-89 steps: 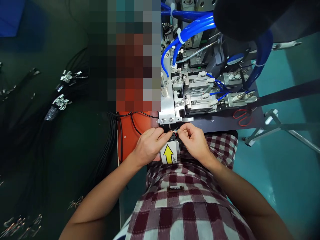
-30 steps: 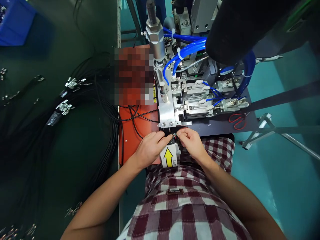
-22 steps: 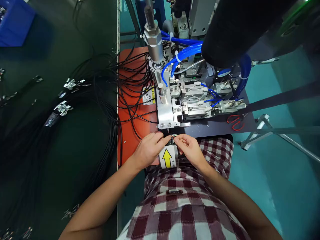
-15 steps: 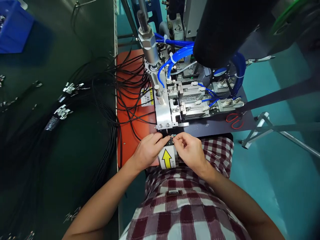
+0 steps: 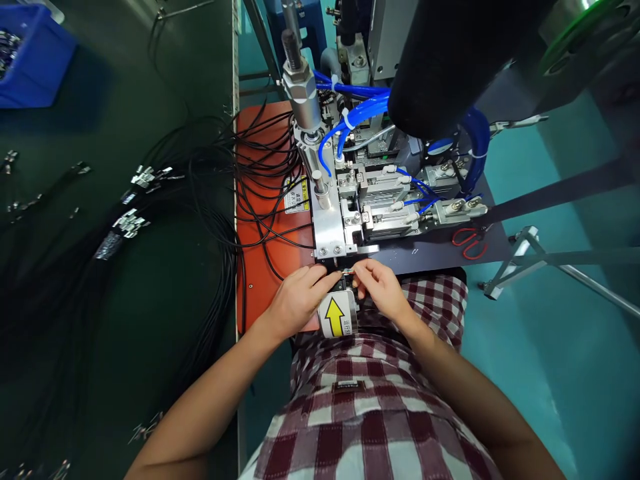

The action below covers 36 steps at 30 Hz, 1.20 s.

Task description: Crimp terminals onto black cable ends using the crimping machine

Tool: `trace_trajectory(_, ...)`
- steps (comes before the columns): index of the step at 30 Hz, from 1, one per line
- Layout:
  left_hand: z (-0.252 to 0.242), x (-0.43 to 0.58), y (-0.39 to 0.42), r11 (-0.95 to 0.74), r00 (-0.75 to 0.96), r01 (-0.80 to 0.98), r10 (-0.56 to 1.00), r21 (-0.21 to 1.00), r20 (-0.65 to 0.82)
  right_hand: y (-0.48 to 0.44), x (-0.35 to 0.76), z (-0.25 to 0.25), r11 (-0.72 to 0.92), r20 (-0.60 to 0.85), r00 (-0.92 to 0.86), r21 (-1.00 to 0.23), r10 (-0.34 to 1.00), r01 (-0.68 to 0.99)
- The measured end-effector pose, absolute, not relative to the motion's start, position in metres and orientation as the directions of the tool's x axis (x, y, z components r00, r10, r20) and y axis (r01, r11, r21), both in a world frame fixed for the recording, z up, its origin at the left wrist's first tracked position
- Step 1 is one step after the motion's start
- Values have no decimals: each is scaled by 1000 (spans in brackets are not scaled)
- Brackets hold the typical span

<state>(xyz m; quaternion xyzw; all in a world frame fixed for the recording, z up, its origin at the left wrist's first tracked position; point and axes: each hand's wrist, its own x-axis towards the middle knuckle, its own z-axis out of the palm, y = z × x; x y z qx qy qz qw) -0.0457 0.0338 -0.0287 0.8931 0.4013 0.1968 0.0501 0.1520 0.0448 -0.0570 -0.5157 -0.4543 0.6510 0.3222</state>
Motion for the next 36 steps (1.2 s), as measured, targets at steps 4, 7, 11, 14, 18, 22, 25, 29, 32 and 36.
trace_trajectory(4, -29, -45, 34, -673, 595, 692, 737, 262, 320, 41, 144, -59, -245, -262, -200, -964, 944, 108)
trace_trajectory(7, -28, -46, 35, -673, 592, 685, 737, 277, 327, 39, 140, -59, -270, -269, -188, -963, 945, 25)
trace_trajectory(11, -28, -46, 37, -677, 588, 676, 734, 292, 340, 37, 137, -56, -298, -296, -148, -954, 944, 8)
trace_trajectory(14, -29, -46, 37, -676, 587, 673, 735, 300, 339, 40, 136, -53, -365, -352, -142, -928, 925, -72)
trace_trajectory(18, -31, -46, 37, -677, 588, 670, 734, 305, 339, 47, 136, -53, -546, -497, -234, -796, 836, -260)
trace_trajectory(22, -29, -45, 34, -645, 567, 713, 761, 275, 315, 49, 140, -54, -565, -493, -296, -786, 818, -252)
trace_trajectory(25, -23, -43, 30, -608, 546, 767, 786, 204, 290, 46, 140, -56, -457, -410, -258, -875, 875, -157)
trace_trajectory(29, -19, -43, 23, -589, 566, 785, 808, 194, 162, 43, 136, -60, -378, -352, -206, -920, 913, -104)
trace_trajectory(32, -21, -42, 19, -585, 559, 774, 811, 242, 171, 41, 134, -60, -366, -343, -187, -924, 921, -108)
trace_trajectory(36, -25, -38, 16, -549, 514, 807, 834, 218, 200, 38, 136, -59, -287, -291, -133, -957, 947, 49)
